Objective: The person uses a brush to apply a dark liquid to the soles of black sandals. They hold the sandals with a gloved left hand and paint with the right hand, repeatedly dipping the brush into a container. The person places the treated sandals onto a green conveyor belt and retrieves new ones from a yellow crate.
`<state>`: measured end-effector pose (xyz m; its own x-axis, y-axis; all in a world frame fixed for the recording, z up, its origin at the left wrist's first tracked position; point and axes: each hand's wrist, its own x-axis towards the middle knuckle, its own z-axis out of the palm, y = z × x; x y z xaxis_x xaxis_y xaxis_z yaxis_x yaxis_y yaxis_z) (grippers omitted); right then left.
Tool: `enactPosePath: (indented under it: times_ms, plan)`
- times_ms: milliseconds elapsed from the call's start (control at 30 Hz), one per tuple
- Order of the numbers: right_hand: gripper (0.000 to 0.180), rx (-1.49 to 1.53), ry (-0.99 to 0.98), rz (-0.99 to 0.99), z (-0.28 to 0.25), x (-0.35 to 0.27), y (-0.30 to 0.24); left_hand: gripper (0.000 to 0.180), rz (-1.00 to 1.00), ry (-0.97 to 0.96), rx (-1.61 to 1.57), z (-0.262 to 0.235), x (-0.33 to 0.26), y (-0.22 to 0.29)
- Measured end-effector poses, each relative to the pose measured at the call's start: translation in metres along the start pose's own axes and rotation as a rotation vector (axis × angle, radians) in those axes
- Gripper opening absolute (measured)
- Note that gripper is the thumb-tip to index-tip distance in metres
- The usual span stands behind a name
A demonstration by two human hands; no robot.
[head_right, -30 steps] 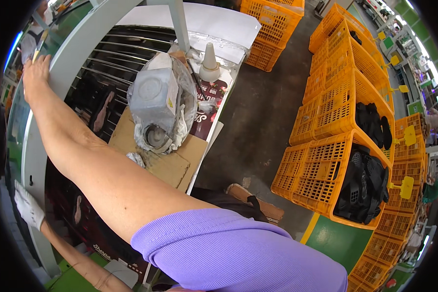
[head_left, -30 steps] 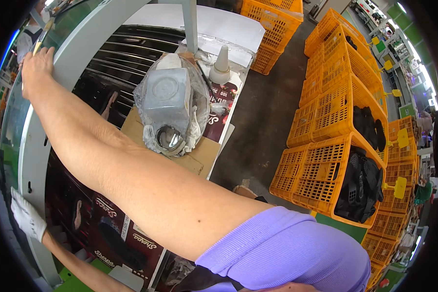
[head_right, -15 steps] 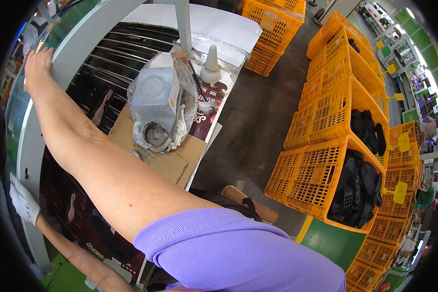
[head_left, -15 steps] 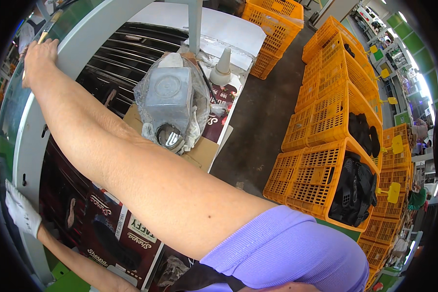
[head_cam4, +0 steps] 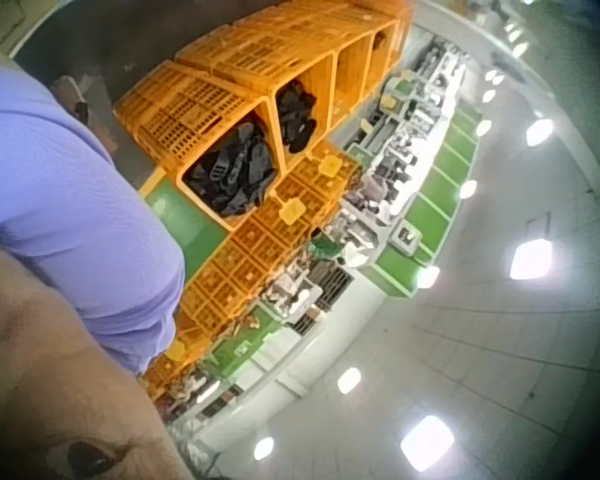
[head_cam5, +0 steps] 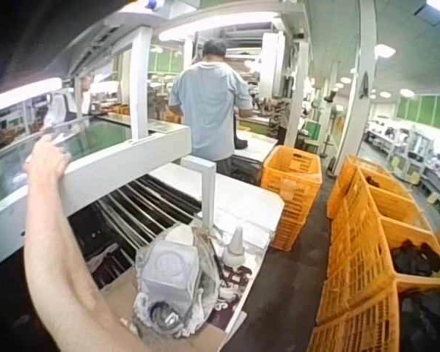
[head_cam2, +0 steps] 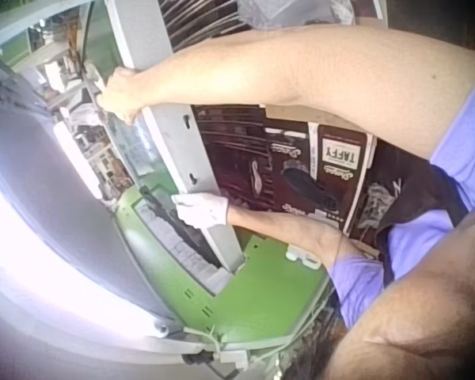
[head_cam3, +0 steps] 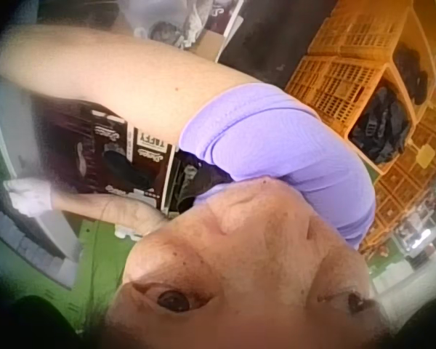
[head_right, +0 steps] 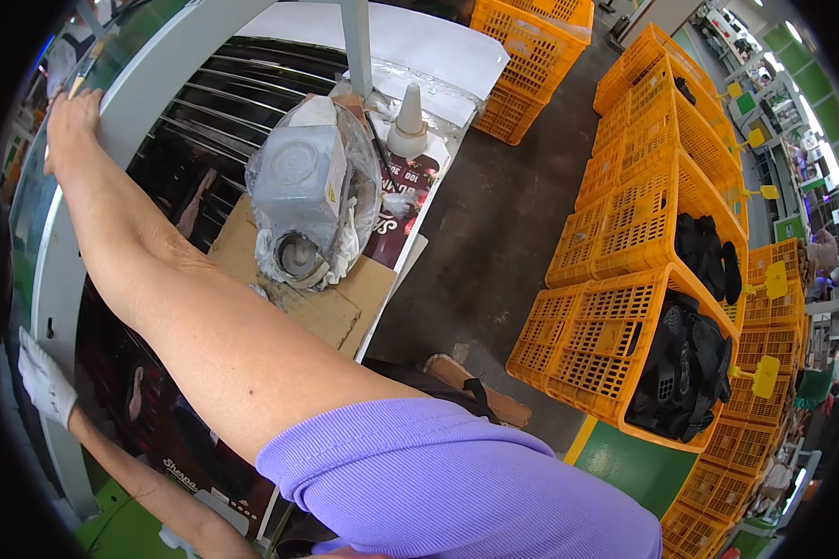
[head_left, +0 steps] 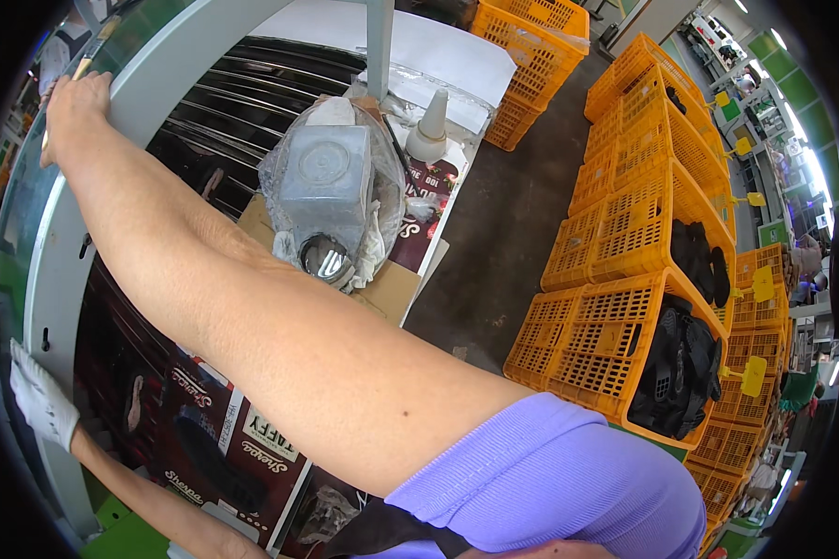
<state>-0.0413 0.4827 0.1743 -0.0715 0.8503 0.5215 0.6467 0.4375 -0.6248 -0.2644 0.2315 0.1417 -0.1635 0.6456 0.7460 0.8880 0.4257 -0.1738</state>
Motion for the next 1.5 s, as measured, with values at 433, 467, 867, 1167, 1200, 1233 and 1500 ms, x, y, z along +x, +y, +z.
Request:
enactPosePath:
  times_ms: [433, 467, 867, 1167, 1200, 1233, 1500]
  plan:
    - [0.050, 0.031, -0.005, 0.004, 0.000, 0.005, -0.001, 0.048, -0.073, -0.062, 0.043, -0.004, -0.001, 0.013]
    - [0.050, 0.036, -0.003, 0.003, 0.000, 0.005, -0.002, 0.046, -0.020, -0.032, 0.016, -0.002, -0.002, 0.005]
    - [0.050, 0.078, 0.001, -0.009, -0.003, 0.001, 0.005, 0.048, 0.015, 0.007, 0.061, 0.005, -0.005, -0.005]
    - [0.050, 0.110, 0.017, -0.017, -0.007, 0.004, 0.001, 0.048, -0.053, 0.001, 0.045, -0.002, -0.004, 0.003]
    - [0.050, 0.115, 0.018, -0.015, -0.008, 0.004, 0.001, 0.048, -0.061, 0.005, 0.042, -0.003, -0.004, 0.005]
    - [0.050, 0.124, 0.021, -0.024, -0.010, 0.006, -0.002, 0.048, -0.070, 0.009, 0.039, -0.005, -0.005, 0.006]
    - [0.044, 0.110, 0.063, -0.064, -0.032, -0.009, 0.001, 0.048, -0.108, 0.028, 0.015, -0.011, -0.006, 0.026]
